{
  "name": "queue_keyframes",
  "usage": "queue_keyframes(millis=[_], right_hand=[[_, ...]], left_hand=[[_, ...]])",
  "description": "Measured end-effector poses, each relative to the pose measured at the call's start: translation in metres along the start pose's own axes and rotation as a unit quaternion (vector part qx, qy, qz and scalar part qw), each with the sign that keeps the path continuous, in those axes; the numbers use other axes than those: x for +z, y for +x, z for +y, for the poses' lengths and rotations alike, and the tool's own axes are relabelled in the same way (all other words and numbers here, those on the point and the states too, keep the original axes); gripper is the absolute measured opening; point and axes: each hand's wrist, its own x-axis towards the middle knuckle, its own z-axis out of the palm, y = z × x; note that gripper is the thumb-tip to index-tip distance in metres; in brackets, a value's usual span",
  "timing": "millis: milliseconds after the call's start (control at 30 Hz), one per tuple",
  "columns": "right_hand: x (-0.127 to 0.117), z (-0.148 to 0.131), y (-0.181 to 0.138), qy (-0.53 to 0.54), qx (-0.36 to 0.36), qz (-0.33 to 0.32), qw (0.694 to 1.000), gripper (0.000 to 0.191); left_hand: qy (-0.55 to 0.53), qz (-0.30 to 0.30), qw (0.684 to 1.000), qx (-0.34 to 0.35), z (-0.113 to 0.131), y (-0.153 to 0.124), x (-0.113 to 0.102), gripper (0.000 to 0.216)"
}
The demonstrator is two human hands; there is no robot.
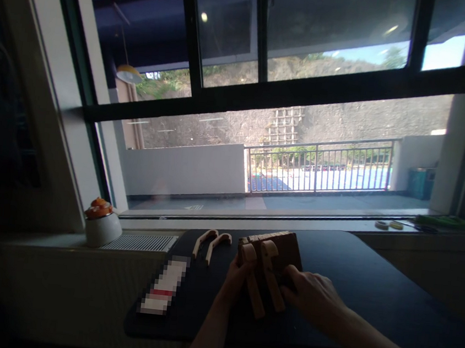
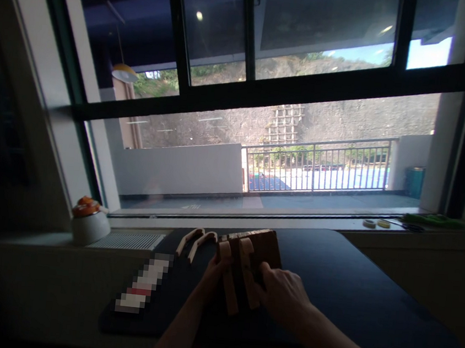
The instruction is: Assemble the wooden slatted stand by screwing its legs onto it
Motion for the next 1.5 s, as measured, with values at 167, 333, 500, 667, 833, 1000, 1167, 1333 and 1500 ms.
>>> queue_keyframes(millis=[167, 333, 500, 667, 833, 1000, 1167, 1333, 1500], right_hand=[[0.001, -0.011, -0.006, -0.174, -0.146, 0.07, 0.971, 0.028], [0.013, -0.009, -0.008, -0.252, -0.231, 0.138, 0.93, 0.024], [0.016, -0.001, -0.006, -0.137, -0.195, 0.112, 0.965, 0.022], [0.019, 0.007, -0.004, 0.092, -0.007, 0.084, 0.992, 0.012], [0.024, 0.013, 0.0, 0.263, 0.086, 0.066, 0.959, 0.023], [0.018, 0.007, -0.009, 0.195, 0.052, 0.055, 0.978, 0.032], [0.014, 0.001, -0.019, 0.015, -0.079, 0.101, 0.992, 0.024], [0.019, -0.001, -0.016, -0.038, -0.142, 0.134, 0.98, 0.023], [0.021, 0.002, -0.014, 0.103, 0.02, 0.091, 0.99, 0.012]], left_hand=[[0.042, 0.019, 0.999, 0.028, -0.006, 0.0, 0.003, 0.06], [0.076, 0.01, 0.992, 0.097, -0.016, 0.001, 0.007, 0.062], [0.068, -0.035, 0.993, 0.085, -0.018, 0.003, 0.002, 0.063], [0.068, -0.042, 0.993, 0.084, -0.015, 0.0, 0.0, 0.068], [0.077, -0.048, 0.992, 0.084, -0.013, -0.002, 0.001, 0.064], [0.094, -0.033, 0.992, 0.074, -0.014, 0.0, -0.001, 0.066], [0.086, -0.031, 0.993, 0.077, -0.012, -0.001, 0.002, 0.064], [0.083, -0.029, 0.993, 0.075, -0.008, -0.003, 0.003, 0.066], [0.082, -0.036, 0.993, 0.072, -0.008, -0.003, 0.002, 0.066]])
